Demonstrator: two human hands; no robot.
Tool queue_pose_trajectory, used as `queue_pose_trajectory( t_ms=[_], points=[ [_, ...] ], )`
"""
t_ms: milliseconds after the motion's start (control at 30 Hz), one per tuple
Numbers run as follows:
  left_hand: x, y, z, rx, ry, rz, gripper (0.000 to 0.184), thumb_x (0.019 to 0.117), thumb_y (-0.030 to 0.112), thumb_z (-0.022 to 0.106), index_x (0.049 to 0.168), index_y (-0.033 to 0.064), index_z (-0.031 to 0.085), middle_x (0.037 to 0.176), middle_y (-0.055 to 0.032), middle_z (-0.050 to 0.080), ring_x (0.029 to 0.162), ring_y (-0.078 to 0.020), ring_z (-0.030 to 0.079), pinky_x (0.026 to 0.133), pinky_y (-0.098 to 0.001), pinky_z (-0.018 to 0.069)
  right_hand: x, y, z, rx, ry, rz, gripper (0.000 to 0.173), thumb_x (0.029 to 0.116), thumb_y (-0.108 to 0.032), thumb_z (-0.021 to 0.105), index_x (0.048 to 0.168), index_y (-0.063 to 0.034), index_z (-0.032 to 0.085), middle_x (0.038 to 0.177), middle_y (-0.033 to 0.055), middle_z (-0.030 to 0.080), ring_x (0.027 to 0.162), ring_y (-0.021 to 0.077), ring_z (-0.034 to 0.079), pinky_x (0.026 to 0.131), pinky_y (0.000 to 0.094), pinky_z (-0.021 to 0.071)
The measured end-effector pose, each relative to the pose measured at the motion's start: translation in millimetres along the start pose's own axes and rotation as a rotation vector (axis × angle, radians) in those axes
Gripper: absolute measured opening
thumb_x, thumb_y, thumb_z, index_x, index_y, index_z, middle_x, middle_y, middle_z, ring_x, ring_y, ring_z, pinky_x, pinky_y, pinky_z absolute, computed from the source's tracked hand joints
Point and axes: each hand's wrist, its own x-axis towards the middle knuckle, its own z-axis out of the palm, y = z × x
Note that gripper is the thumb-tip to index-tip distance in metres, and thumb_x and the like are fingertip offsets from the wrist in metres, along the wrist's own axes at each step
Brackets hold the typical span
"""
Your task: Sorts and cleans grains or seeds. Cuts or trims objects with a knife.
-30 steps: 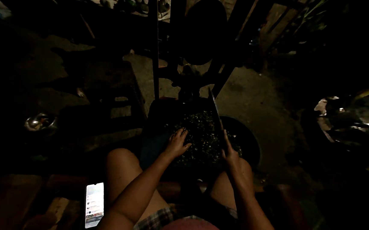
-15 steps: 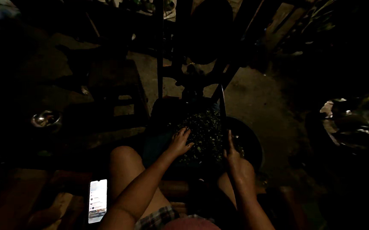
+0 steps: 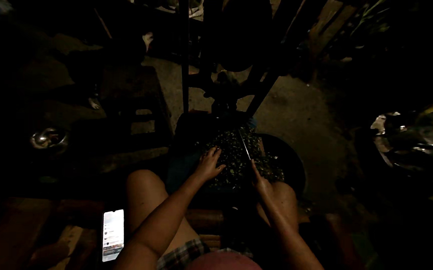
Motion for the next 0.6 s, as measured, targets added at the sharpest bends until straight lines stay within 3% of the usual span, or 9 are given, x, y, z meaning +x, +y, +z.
queue_pose_trajectory(
  t_ms=[100, 233, 300, 433, 500, 600],
  points=[
    [-2.5, 0.6, -0.8, 0.001, -0.005, -0.001, 0.070, 0.1032, 0.041, 0.060, 0.160, 0.0091, 0.035, 0.168, -0.0166, 0.028, 0.152, -0.0354, 0.034, 0.122, -0.0559, 0.0291, -2.8, -7.5, -21.9, -0.007, 0.018, -0.027, 0.063, 0.1095, -0.019, 0.041, 0.166, -0.0309, 0.014, 0.113, 0.0235, 0.071, 0.096, 0.0399, 0.071, 0.088, 0.0567, 0.0541],
    [-1.2, -0.8, -0.6, -0.025, 0.020, -0.005, 0.067, 0.1021, 0.040, 0.062, 0.156, 0.0071, 0.042, 0.165, -0.0189, 0.032, 0.150, -0.0378, 0.037, 0.121, -0.0574, 0.0307, -20.5, -21.6, -31.4, 0.044, 0.290, -0.257, 0.063, 0.1069, -0.012, 0.044, 0.165, -0.0218, 0.022, 0.109, 0.0245, 0.072, 0.086, 0.0389, 0.071, 0.080, 0.0553, 0.0565],
    [0.5, -1.2, -0.5, -0.004, 0.002, -0.013, 0.067, 0.1024, 0.041, 0.061, 0.157, 0.0077, 0.041, 0.165, -0.0182, 0.032, 0.149, -0.0378, 0.037, 0.120, -0.0576, 0.0317, -17.8, -21.6, -19.4, 0.026, 0.237, -0.253, 0.065, 0.1069, -0.013, 0.045, 0.166, -0.0235, 0.019, 0.120, 0.0235, 0.070, 0.096, 0.0393, 0.072, 0.087, 0.0563, 0.0564],
    [0.7, -3.2, 1.9, 0.000, -0.015, -0.018, 0.070, 0.1029, 0.043, 0.060, 0.160, 0.0112, 0.036, 0.168, -0.0157, 0.029, 0.150, -0.0364, 0.036, 0.121, -0.0589, 0.0306, -4.0, -17.6, -3.3, -0.119, -0.082, -0.047, 0.076, 0.1044, -0.031, 0.054, 0.165, -0.0401, 0.009, 0.115, 0.0178, 0.072, 0.101, 0.0388, 0.070, 0.090, 0.0590, 0.0536],
    [-0.8, -4.7, 0.6, -0.002, -0.016, -0.015, 0.069, 0.1031, 0.042, 0.060, 0.160, 0.0112, 0.036, 0.168, -0.0160, 0.028, 0.150, -0.0363, 0.036, 0.121, -0.0592, 0.0299, -6.0, -24.3, -17.0, -0.129, -0.095, -0.048, 0.070, 0.1073, -0.024, 0.048, 0.165, -0.0399, 0.011, 0.117, 0.0201, 0.071, 0.104, 0.0406, 0.070, 0.093, 0.0598, 0.0522],
    [-1.8, -2.8, -4.0, 0.003, -0.009, -0.009, 0.070, 0.1026, 0.041, 0.061, 0.160, 0.0091, 0.036, 0.167, -0.0175, 0.030, 0.150, -0.0368, 0.037, 0.120, -0.0590, 0.0304, -12.6, -28.6, -28.8, -0.054, 0.081, -0.183, 0.063, 0.1080, -0.016, 0.043, 0.165, -0.0320, 0.021, 0.112, 0.0219, 0.072, 0.096, 0.0400, 0.071, 0.088, 0.0574, 0.0539]
  ],
)
